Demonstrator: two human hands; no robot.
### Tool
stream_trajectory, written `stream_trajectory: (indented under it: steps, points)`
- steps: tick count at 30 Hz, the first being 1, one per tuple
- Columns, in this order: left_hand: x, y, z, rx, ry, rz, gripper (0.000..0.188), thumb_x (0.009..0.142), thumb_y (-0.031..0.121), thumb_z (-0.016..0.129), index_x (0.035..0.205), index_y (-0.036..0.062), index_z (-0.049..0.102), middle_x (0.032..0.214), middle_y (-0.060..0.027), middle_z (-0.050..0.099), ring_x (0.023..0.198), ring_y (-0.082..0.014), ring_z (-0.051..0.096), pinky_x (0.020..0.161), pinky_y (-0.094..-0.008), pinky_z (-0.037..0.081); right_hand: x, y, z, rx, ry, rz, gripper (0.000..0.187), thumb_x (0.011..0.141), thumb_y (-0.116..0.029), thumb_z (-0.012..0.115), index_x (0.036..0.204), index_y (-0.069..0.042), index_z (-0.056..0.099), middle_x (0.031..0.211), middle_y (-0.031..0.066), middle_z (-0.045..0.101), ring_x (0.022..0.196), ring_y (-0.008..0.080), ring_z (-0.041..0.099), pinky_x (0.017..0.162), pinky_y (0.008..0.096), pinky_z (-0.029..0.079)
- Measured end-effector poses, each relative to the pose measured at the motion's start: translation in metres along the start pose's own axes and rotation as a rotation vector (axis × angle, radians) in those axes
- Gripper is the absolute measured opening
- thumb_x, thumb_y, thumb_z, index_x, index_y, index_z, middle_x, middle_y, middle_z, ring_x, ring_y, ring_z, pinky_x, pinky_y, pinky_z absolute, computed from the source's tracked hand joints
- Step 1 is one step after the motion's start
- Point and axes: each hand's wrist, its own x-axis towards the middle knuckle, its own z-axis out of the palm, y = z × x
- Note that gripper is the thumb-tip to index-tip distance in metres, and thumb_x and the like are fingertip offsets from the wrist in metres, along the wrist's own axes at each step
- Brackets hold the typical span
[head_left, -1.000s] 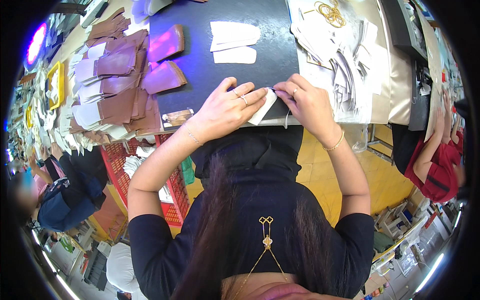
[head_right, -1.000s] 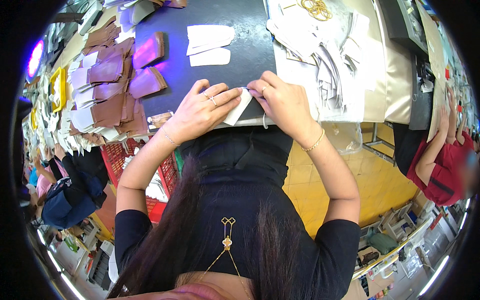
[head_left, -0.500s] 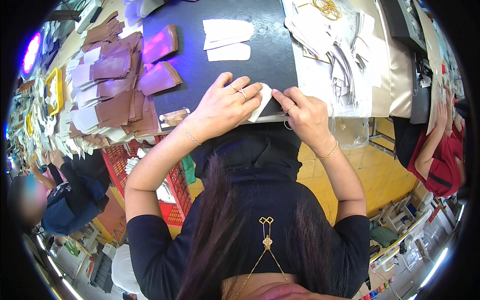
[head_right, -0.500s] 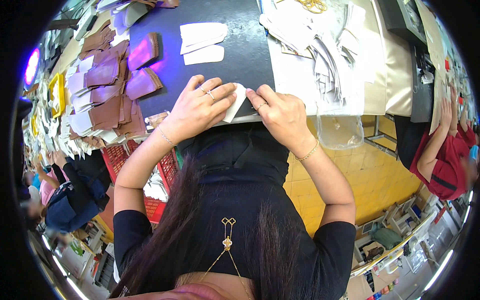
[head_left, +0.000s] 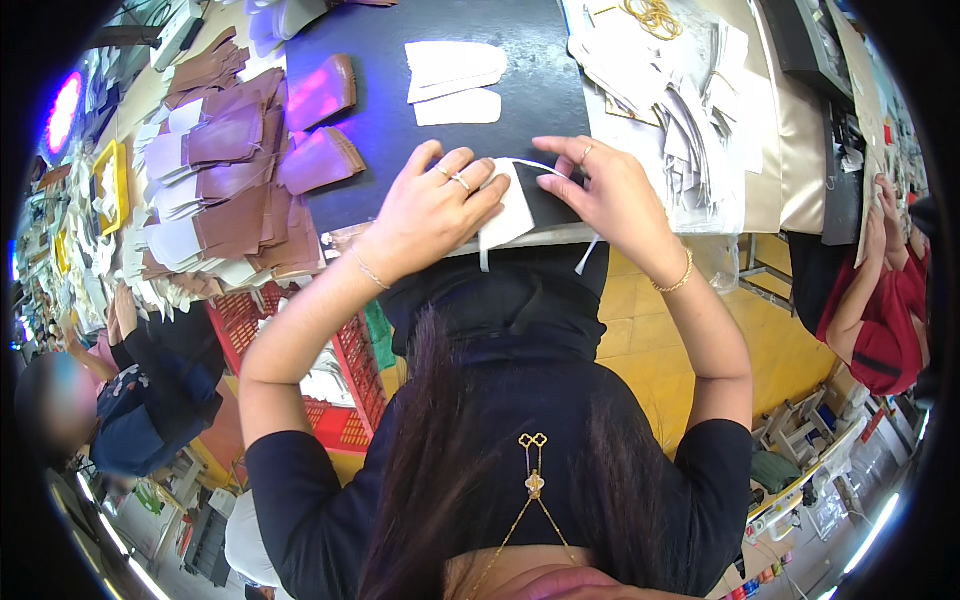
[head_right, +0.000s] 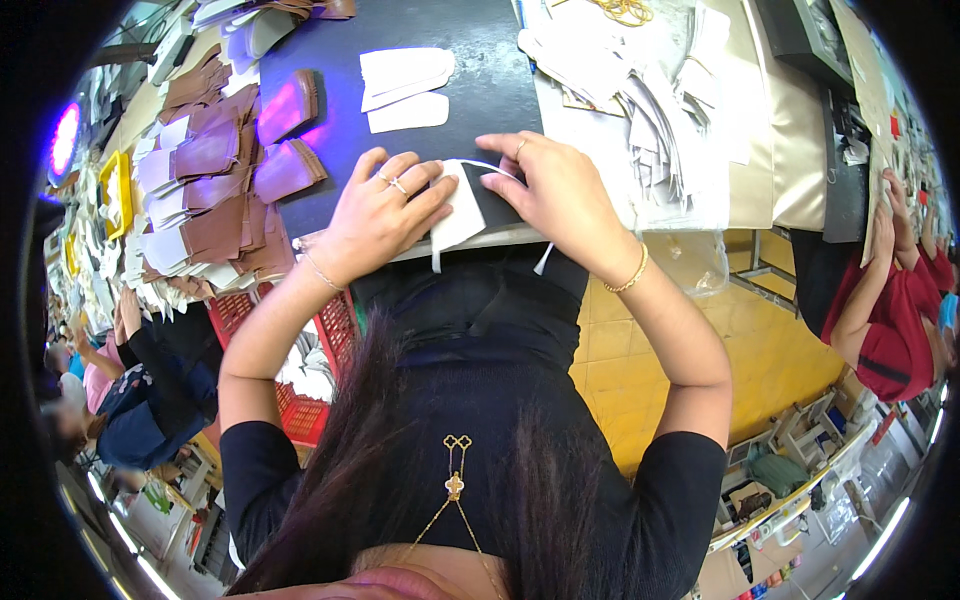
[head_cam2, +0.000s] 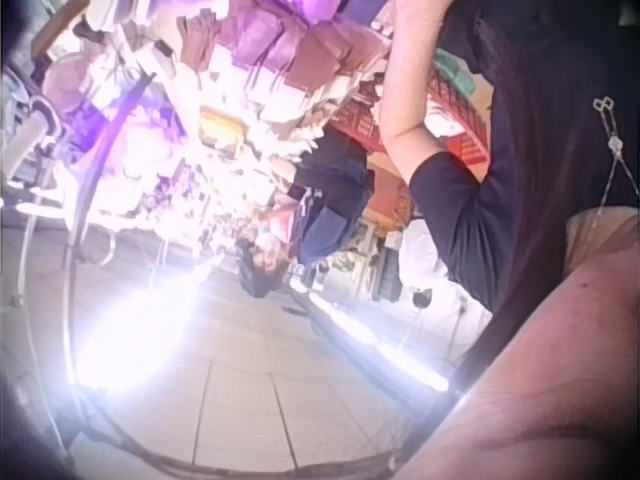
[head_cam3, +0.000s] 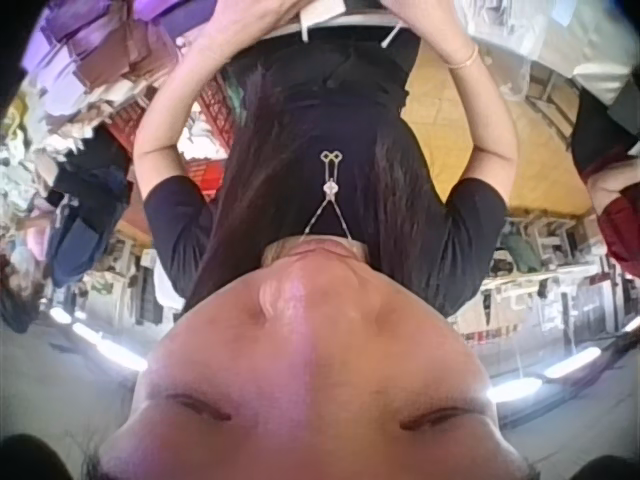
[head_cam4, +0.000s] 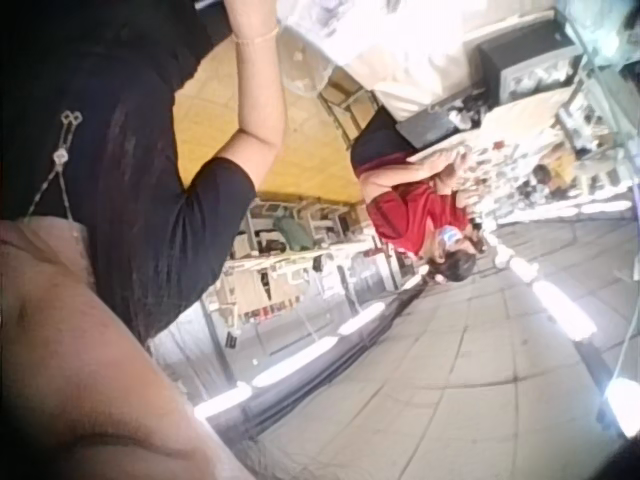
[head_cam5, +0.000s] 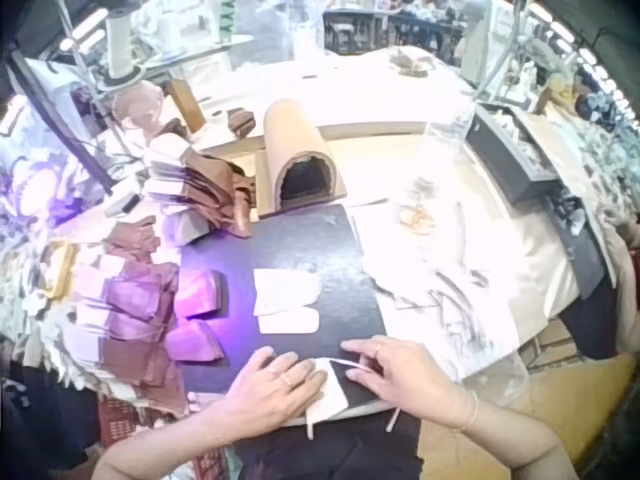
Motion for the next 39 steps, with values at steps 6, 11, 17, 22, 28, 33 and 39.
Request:
stream_trajectory:
  steps: [6, 11, 17, 22, 28, 33, 39]
  points:
    - [-0.009, 0.021, 0.015, -0.027, 0.171, -0.172, 0.030, 0.088, 0.022, 0.074, 0.114, 0.0090, 0.068, 0.126, -0.0037, 0.063, 0.113, -0.0225, 0.059, 0.094, -0.0427, 0.041, 0.004, -0.010, 0.006, 0.118, -0.074, 0.211, 0.024, 0.090, -0.019, 0.075, 0.109, -0.004, 0.075, 0.079, 0.0094, 0.069, 0.064, 0.0180, 0.061, 0.063, 0.0300, 0.050]
    - [-0.006, 0.021, 0.010, -0.017, 0.147, -0.176, 0.030, 0.087, 0.022, 0.074, 0.113, 0.0089, 0.069, 0.125, -0.0042, 0.064, 0.112, -0.0228, 0.059, 0.095, -0.0427, 0.041, -0.022, -0.017, 0.022, -0.245, 0.071, -0.065, 0.019, 0.089, -0.012, 0.073, 0.108, -0.009, 0.075, 0.078, 0.0057, 0.059, 0.062, 0.0241, 0.063, 0.057, 0.0346, 0.051]
    - [-0.003, 0.025, 0.007, 0.059, 0.109, -0.165, 0.029, 0.087, 0.021, 0.073, 0.113, 0.0087, 0.068, 0.124, -0.0046, 0.064, 0.112, -0.0236, 0.059, 0.096, -0.0437, 0.042, -0.037, -0.019, 0.032, -0.491, 0.031, -0.168, 0.040, 0.081, -0.007, 0.066, 0.121, -0.007, 0.069, 0.086, 0.0055, 0.054, 0.067, 0.0183, 0.066, 0.056, 0.0336, 0.053]
    - [-0.004, 0.025, 0.008, 0.070, 0.103, -0.162, 0.030, 0.087, 0.021, 0.073, 0.114, 0.0087, 0.068, 0.124, -0.0045, 0.064, 0.112, -0.0238, 0.059, 0.097, -0.0443, 0.042, -0.037, -0.022, 0.034, -0.530, 0.040, -0.167, 0.041, 0.080, -0.007, 0.066, 0.121, -0.008, 0.069, 0.084, 0.0050, 0.053, 0.064, 0.0187, 0.064, 0.055, 0.0334, 0.052]
    - [-0.003, 0.021, 0.010, 0.024, 0.114, -0.157, 0.033, 0.087, 0.023, 0.073, 0.118, 0.0130, 0.069, 0.122, -0.0033, 0.064, 0.112, -0.0234, 0.059, 0.095, -0.0454, 0.042, -0.041, -0.024, 0.035, -0.597, 0.009, -0.192, 0.040, 0.081, -0.008, 0.064, 0.121, -0.005, 0.069, 0.085, 0.0050, 0.053, 0.064, 0.0162, 0.064, 0.055, 0.0316, 0.052]
    - [-0.001, 0.018, 0.012, 0.005, 0.092, -0.166, 0.035, 0.088, 0.025, 0.073, 0.121, 0.0147, 0.068, 0.120, -0.0024, 0.065, 0.112, -0.0232, 0.058, 0.093, -0.0467, 0.042, -0.063, -0.022, 0.028, -0.522, 0.059, -0.162, 0.046, 0.075, -0.004, 0.072, 0.121, -0.012, 0.072, 0.077, 0.0036, 0.049, 0.058, 0.0192, 0.059, 0.052, 0.0328, 0.047]
    - [0.004, 0.012, 0.012, -0.035, 0.096, -0.179, 0.034, 0.087, 0.029, 0.073, 0.117, 0.0127, 0.070, 0.115, -0.0052, 0.062, 0.109, -0.0231, 0.057, 0.089, -0.0426, 0.043, -0.070, -0.023, 0.029, -0.597, 0.059, -0.150, 0.046, 0.074, -0.005, 0.074, 0.120, -0.012, 0.072, 0.078, 0.0020, 0.051, 0.056, 0.0195, 0.058, 0.052, 0.0331, 0.048]
